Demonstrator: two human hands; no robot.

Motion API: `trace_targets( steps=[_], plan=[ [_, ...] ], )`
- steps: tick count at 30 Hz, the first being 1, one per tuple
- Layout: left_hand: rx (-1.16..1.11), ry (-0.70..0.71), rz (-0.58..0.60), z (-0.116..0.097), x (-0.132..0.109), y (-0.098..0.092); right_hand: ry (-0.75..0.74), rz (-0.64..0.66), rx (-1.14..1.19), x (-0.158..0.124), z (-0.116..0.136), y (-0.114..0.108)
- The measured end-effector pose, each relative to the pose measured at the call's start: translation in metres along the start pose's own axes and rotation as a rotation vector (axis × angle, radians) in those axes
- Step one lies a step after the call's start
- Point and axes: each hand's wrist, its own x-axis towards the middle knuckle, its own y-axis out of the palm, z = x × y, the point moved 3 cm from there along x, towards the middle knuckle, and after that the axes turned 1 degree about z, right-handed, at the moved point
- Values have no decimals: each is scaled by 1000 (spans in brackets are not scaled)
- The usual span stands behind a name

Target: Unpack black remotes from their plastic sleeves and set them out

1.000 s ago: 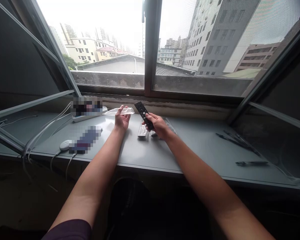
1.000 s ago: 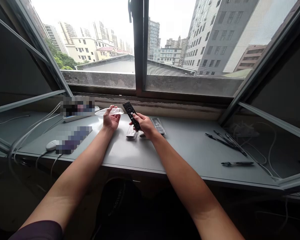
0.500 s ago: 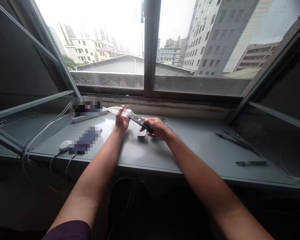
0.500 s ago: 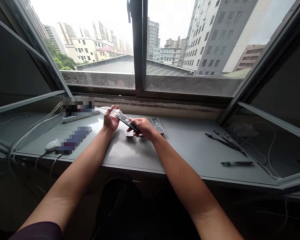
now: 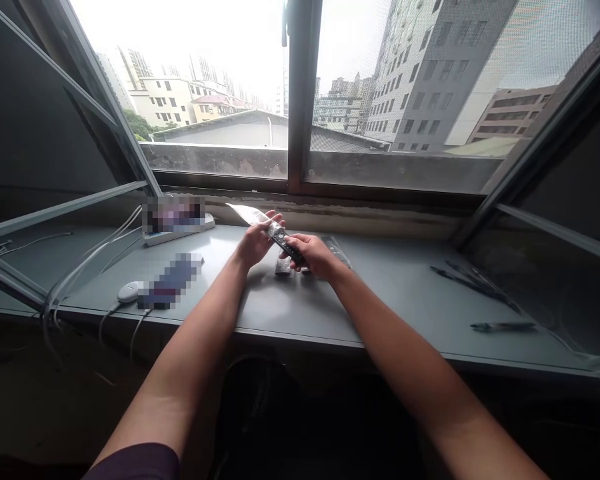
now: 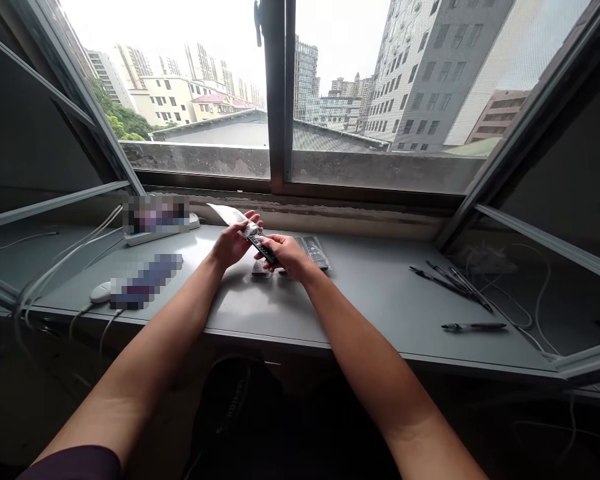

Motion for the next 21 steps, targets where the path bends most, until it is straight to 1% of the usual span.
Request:
trace_targets(
  steps=[2, 5, 9, 12, 14, 18, 21],
  plan=[
    [-7, -49, 38, 2, -4, 6, -5, -15, 2, 0, 0, 1],
    [-16, -106, 63, 2, -9, 11, -23, -41, -3, 2, -1, 2],
    [1, -130, 107, 1, -12, 11, -75, -50, -5, 5, -4, 1],
    [16, -134, 135, 0, -10, 9, -88, -84, 0, 6, -5, -1],
    [23, -152, 93, 2, -7, 6, -96, -108, 1, 6, -4, -2],
    [31, -164, -48, 7, 1, -3, -95, -145, -1, 6, -3, -4],
    [59, -153, -66, 9, 3, -6, -87, -200, 0, 8, -5, -5]
  ],
)
